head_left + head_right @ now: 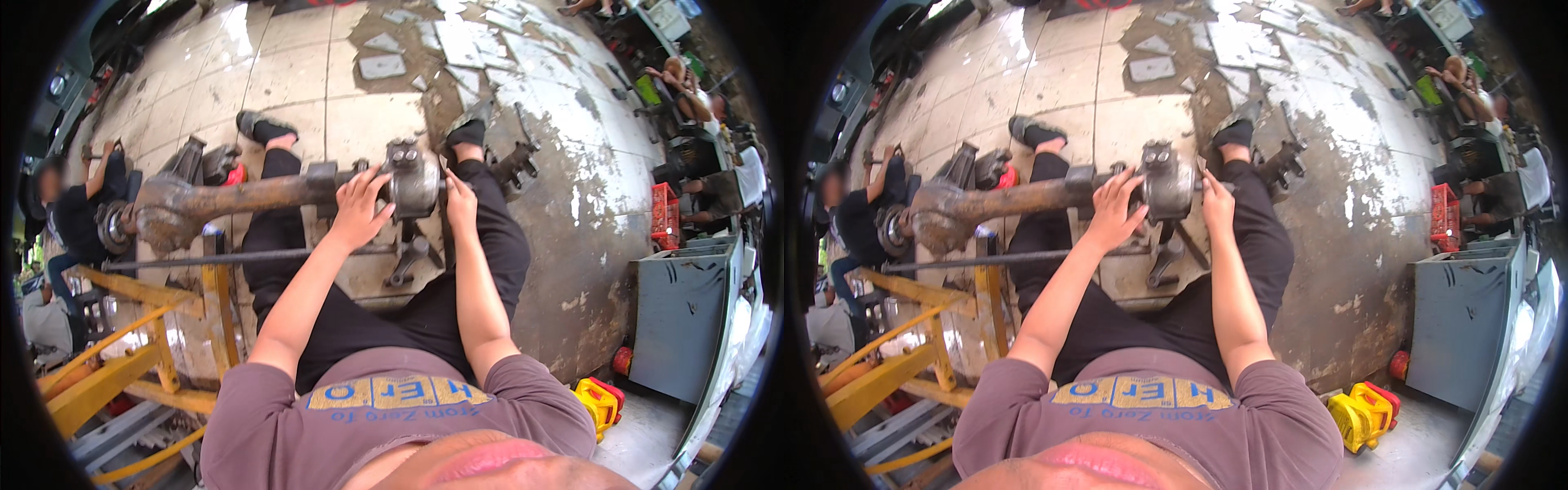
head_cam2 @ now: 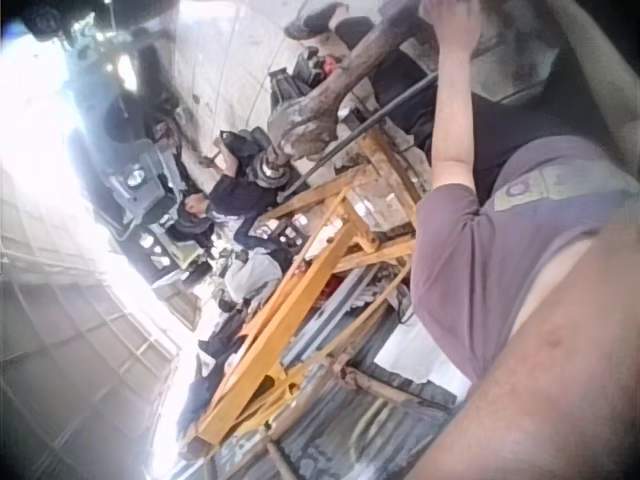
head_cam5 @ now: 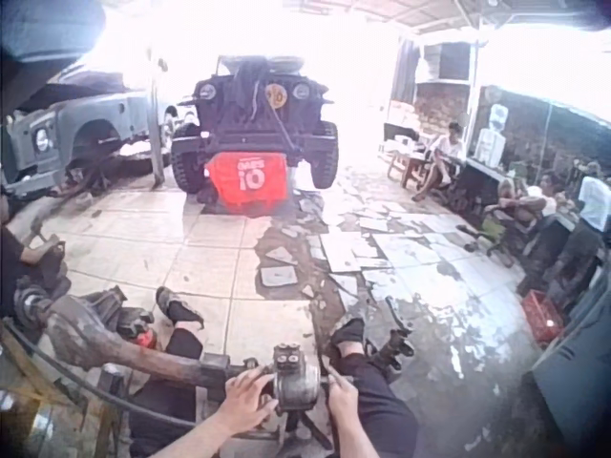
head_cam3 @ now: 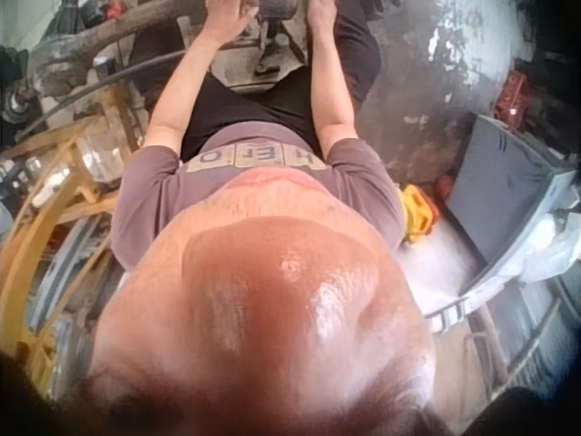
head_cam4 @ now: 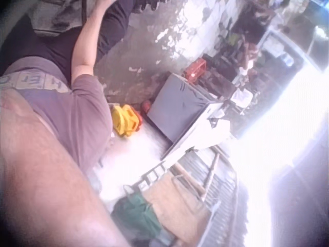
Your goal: The person sits on the floor and repeatedly rotates a metal axle component by hand, occasionally using a metal bar to apply leverage. The hands grip and turn the axle housing while the person remains seated throughout the clip.
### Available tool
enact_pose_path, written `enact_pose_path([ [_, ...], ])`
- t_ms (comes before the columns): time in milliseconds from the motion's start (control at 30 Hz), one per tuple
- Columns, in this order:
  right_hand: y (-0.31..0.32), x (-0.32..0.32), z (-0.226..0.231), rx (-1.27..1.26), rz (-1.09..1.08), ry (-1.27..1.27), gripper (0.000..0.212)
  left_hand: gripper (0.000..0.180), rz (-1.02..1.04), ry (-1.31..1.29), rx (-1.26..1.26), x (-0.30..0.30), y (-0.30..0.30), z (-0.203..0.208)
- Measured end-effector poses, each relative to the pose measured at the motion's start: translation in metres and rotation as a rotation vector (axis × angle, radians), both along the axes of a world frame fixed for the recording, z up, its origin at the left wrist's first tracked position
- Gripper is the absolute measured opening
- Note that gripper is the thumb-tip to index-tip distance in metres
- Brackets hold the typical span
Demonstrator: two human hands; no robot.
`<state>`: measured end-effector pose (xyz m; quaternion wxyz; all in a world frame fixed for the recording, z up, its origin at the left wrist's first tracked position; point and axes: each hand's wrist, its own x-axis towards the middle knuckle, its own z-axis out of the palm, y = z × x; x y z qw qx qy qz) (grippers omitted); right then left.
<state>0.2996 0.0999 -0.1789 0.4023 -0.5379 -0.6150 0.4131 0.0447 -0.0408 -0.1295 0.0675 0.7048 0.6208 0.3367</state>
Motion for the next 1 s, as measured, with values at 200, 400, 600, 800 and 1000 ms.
enact_pose_path([
  [200, -0.01, -0.014, 0.025, -0.341, 0.054, 0.102, 0.039, 0.069, -0.007, -0.004, 0.005, -0.004, 0.002, 0.001],
  [400, -0.025, -0.016, 0.027, 0.059, 0.084, 0.216, 0.04, 0.067, -0.002, 0.005, -0.009, -0.002, 0.002, 0.0],
  [600, -0.025, -0.014, 0.028, 0.14, 0.07, 0.182, 0.039, 0.068, -0.005, 0.008, 0.001, -0.004, 0.0, -0.002],
  [800, -0.019, -0.008, 0.017, -0.014, 0.062, 0.154, 0.036, 0.069, -0.01, -0.01, 0.018, -0.001, 0.003, -0.004],
  [1000, -0.016, 0.001, 0.021, -0.217, 0.081, -0.009, 0.035, 0.07, -0.011, 0.001, 0.043, 0.001, 0.006, -0.004],
])
